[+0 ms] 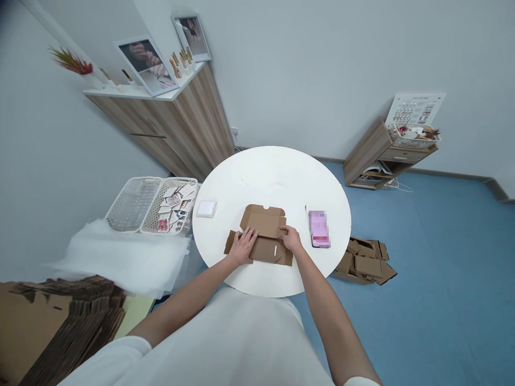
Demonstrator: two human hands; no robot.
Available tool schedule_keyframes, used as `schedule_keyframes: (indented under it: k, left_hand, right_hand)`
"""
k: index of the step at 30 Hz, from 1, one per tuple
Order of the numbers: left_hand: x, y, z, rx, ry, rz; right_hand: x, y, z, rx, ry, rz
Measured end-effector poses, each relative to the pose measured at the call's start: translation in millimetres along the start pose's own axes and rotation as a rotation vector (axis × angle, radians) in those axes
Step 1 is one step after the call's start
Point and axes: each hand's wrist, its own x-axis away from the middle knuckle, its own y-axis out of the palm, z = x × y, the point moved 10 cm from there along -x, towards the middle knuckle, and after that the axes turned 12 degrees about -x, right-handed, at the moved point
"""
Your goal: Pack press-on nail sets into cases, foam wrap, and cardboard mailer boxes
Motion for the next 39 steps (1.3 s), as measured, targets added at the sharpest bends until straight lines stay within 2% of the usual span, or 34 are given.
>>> schedule_keyframes:
  k: [4, 5, 7, 9, 11, 13, 16, 18, 21, 22, 23, 25, 28, 33, 39]
  left_hand:
    - [0, 0.0, -2, 0.005, -0.008, 0.009]
    - [0, 0.3, -2, 0.006, -0.009, 0.014]
    - [0, 0.9, -2, 0.005, -0.013, 0.023]
    - [0, 0.8, -2, -0.001, -0.019, 0.026]
    - [1, -0.4, -1, -0.009, -0.024, 0.021]
    - [4, -2.5, -3, -0.008, -0.035, 0.014]
    - [19, -5.3, -18, 0.037, -0.131, 0.029]
    - [37, -2.0, -41, 0.107, -0.271, 0.052]
    - [70, 20.9, -83, 0.288, -0.530, 0.031]
    - [78, 32.8, -92, 0.376, -0.586, 0.001]
    - [82, 43.0, -95, 0.467, -0.585, -0.024]
    - [83, 54.0, -95, 0.620, -0.537, -0.025]
    - [75, 51.5, -87, 0.751, -0.450, 0.039]
    - [70, 48.9, -86, 0.814, -0.608, 0.029]
    - [58, 34.4, -61, 0.891, -0.431, -0.009]
  right_hand:
    - [22, 8, -25, 0.410, -0.146, 0.063]
    - [29, 17, -30, 0.507, -0.199, 0.037]
    - [45, 48, -34, 0.666, -0.309, -0.131]
    - [59, 75, -28, 0.808, -0.383, -0.285]
    - [65, 88, -18, 0.933, -0.402, -0.331]
    - [64, 92, -8, 1.019, -0.397, -0.318]
    - [59, 93, 0, 1.071, -0.392, -0.304]
    - [56, 93, 3, 1.079, -0.392, -0.308]
    - [55, 93, 5, 1.077, -0.388, -0.307]
    - [56, 92, 5, 1.075, -0.384, -0.305]
    - [56, 92, 5, 1.072, -0.381, -0.303]
    - [57, 93, 5, 1.069, -0.375, -0.302]
    - [59, 94, 4, 1.073, -0.369, -0.302]
    - [60, 96, 4, 1.087, -0.355, -0.314]
    - [63, 102, 1, 1.077, -0.362, -0.310]
